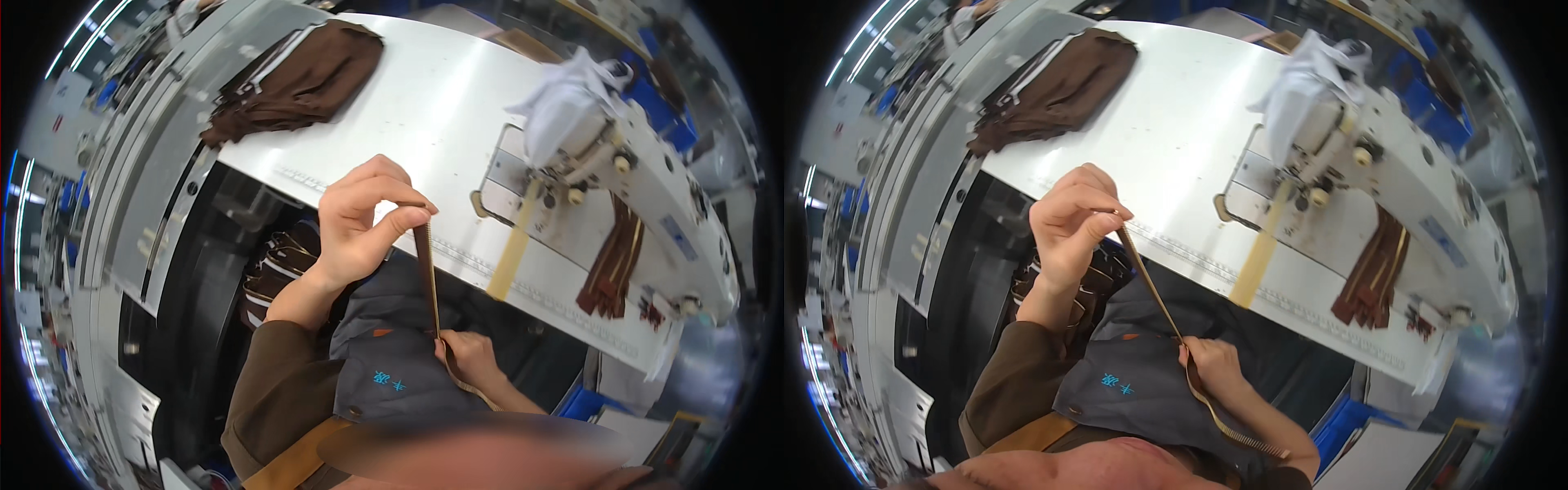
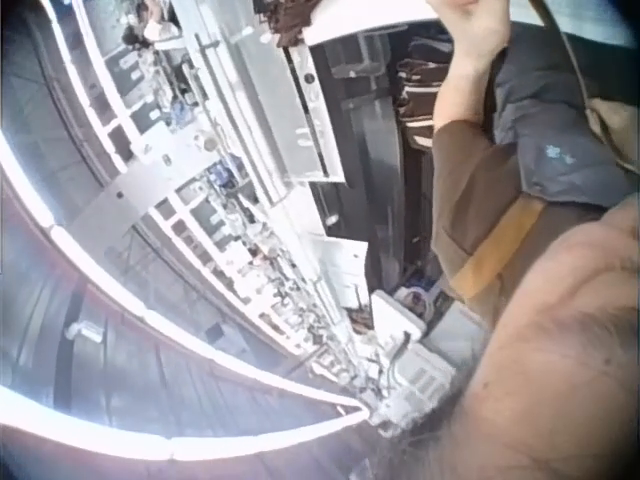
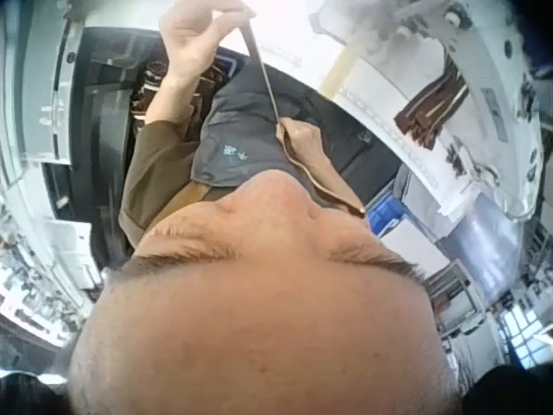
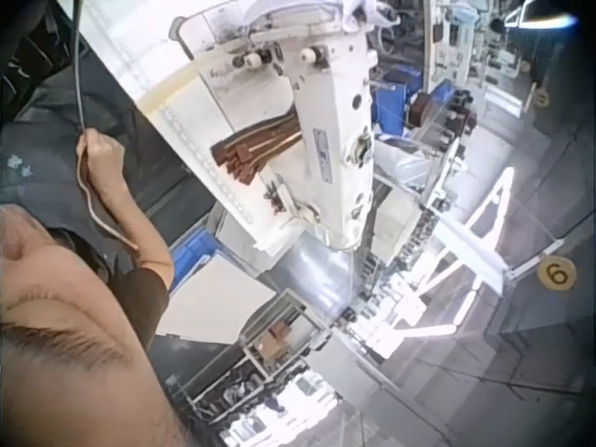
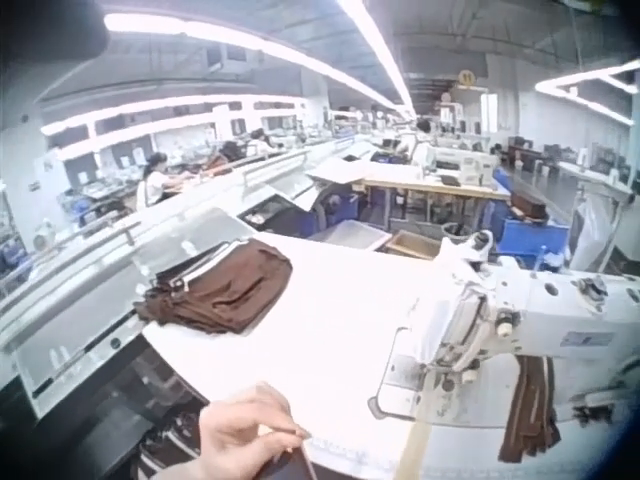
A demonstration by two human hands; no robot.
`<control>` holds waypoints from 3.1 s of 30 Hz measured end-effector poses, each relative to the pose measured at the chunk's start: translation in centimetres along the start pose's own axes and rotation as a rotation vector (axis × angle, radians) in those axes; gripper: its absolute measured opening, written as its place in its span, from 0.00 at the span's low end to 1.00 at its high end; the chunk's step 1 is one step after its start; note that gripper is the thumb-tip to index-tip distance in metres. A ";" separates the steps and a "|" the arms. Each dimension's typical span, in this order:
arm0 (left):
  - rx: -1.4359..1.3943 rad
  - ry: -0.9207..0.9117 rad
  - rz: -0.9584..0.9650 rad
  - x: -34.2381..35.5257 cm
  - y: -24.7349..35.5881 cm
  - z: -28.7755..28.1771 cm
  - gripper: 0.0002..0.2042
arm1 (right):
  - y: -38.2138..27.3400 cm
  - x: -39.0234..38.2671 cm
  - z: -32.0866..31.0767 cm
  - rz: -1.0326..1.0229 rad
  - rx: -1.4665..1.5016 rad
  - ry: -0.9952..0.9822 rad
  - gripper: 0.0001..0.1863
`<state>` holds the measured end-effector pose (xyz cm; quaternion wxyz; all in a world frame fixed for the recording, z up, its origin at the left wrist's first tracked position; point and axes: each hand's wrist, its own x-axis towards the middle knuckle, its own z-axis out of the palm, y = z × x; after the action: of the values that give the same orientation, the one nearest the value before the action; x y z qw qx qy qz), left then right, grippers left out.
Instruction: Sewing zippers and fabric pieces together using an industrial sewing machine.
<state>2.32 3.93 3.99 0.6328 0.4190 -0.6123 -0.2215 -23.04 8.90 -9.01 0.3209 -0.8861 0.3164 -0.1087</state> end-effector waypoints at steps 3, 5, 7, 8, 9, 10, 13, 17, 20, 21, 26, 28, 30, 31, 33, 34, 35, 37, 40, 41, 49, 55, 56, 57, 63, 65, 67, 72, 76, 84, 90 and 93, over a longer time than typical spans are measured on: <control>-0.064 -0.289 -0.014 -1.3 0.2 -1.2 0.02 | 1.5 0.0 -0.2 -0.285 -0.198 -0.033 0.14; -0.044 -0.448 0.018 -2.9 0.1 -1.1 0.04 | 0.2 1.7 -3.6 -0.179 -0.139 -0.004 0.24; -0.081 -0.505 0.033 -4.1 -0.3 0.0 0.04 | -2.5 3.9 -6.2 -0.132 0.183 0.096 0.25; -0.125 -0.494 0.056 -4.4 -0.8 1.1 0.03 | -3.8 4.5 -6.8 -0.087 0.423 0.084 0.24; -0.118 -0.501 0.081 -4.4 -1.1 2.0 0.04 | -2.7 4.9 -5.5 -0.174 0.548 -0.009 0.20; -0.122 -0.515 0.111 -4.1 -1.5 2.7 0.05 | -3.4 5.3 -4.6 -0.106 0.659 0.070 0.15; -0.043 -0.590 -0.131 -0.8 -2.3 -2.8 0.16 | -1.9 5.4 -3.9 -0.036 0.641 0.163 0.07; 0.985 0.648 -0.344 5.6 -8.7 -17.4 0.20 | 0.0 4.8 -4.5 0.122 0.865 0.362 0.10; 1.639 0.461 -0.824 5.8 -14.1 -24.6 0.22 | 0.2 5.4 -3.8 0.135 0.866 0.431 0.10; 1.741 0.368 -0.668 5.5 -15.4 -24.3 0.19 | 0.4 5.7 -3.6 0.153 0.812 0.468 0.10; 1.594 0.496 -0.294 6.8 -18.3 -22.7 0.13 | 1.5 6.3 -3.6 0.198 0.889 0.401 0.10; 1.534 0.580 -0.358 7.0 -17.8 -22.2 0.13 | 2.1 6.1 -3.8 0.175 0.932 0.345 0.09; 1.327 0.770 -0.586 6.8 -16.7 -21.8 0.15 | 2.8 5.7 -3.7 0.143 0.880 0.324 0.10; 1.287 0.828 -0.590 6.2 -16.6 -22.1 0.16 | 2.8 5.6 -3.6 0.110 0.833 0.297 0.11; 1.059 0.850 -0.638 5.6 -16.5 -22.4 0.16 | 2.8 5.5 -3.5 0.095 0.799 0.309 0.10; 0.832 0.863 -0.687 5.1 -16.3 -22.7 0.16 | 2.7 5.5 -3.3 0.085 0.767 0.314 0.10; 0.835 0.861 -0.681 5.0 -16.7 -23.3 0.15 | 2.4 5.5 -3.3 0.081 0.774 0.311 0.10; 0.982 0.836 -0.628 5.4 -17.6 -23.9 0.14 | 1.8 5.8 -3.6 0.106 0.741 0.334 0.10; 1.096 0.769 -0.582 7.0 -17.8 -23.9 0.10 | 2.0 5.7 -3.8 0.099 0.738 0.332 0.10; 1.094 0.689 -0.534 7.8 -17.7 -23.4 0.10 | 2.1 5.7 -3.8 0.100 0.735 0.340 0.10; 0.154 0.579 -0.142 9.6 -19.6 -23.4 0.06 | 1.9 5.6 -3.7 0.095 0.678 0.338 0.09; 1.020 0.365 -0.215 12.1 -16.1 -19.8 0.13 | 1.9 5.7 -3.5 0.102 0.651 0.329 0.09; 1.338 0.276 -0.443 11.9 -17.0 -21.3 0.13 | 1.7 5.1 -3.3 0.105 0.647 0.317 0.09; 1.393 0.295 -0.551 11.8 -18.3 -22.5 0.13 | 1.8 5.0 -3.3 0.105 0.667 0.329 0.09; 0.840 0.657 -0.004 15.0 -12.9 -24.1 0.13 | 2.0 5.3 -3.2 0.090 0.589 0.354 0.09; 0.322 0.387 0.368 17.7 -9.5 -23.3 0.12 | 2.3 5.6 -3.4 0.093 0.621 0.342 0.09; 0.325 0.304 0.118 19.2 -7.4 -23.5 0.13 | 2.3 5.7 -3.5 0.113 0.694 0.333 0.09; 0.526 0.117 -0.104 19.6 -8.0 -20.6 0.12 | 2.7 5.3 -3.3 0.092 0.623 0.384 0.09; 0.477 0.053 -0.047 17.8 -7.2 -21.7 0.10 | 1.4 5.7 -3.6 0.036 0.556 0.316 0.09; -0.307 -0.121 -0.148 15.0 0.0 -16.2 0.12 | 2.4 5.8 -3.0 0.085 0.751 0.347 0.08; -0.122 0.154 -0.287 9.0 -7.0 -9.0 0.08 | -0.2 8.0 -4.2 0.215 1.041 0.504 0.15; -0.113 0.063 -0.230 4.2 -8.5 -3.7 0.05 | -2.0 10.5 -4.8 -0.062 0.342 0.698 0.18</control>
<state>8.53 -3.12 0.08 0.6446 0.4571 -0.5267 -0.3133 -15.78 1.10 -4.17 0.3338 -0.7386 0.3569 -0.4644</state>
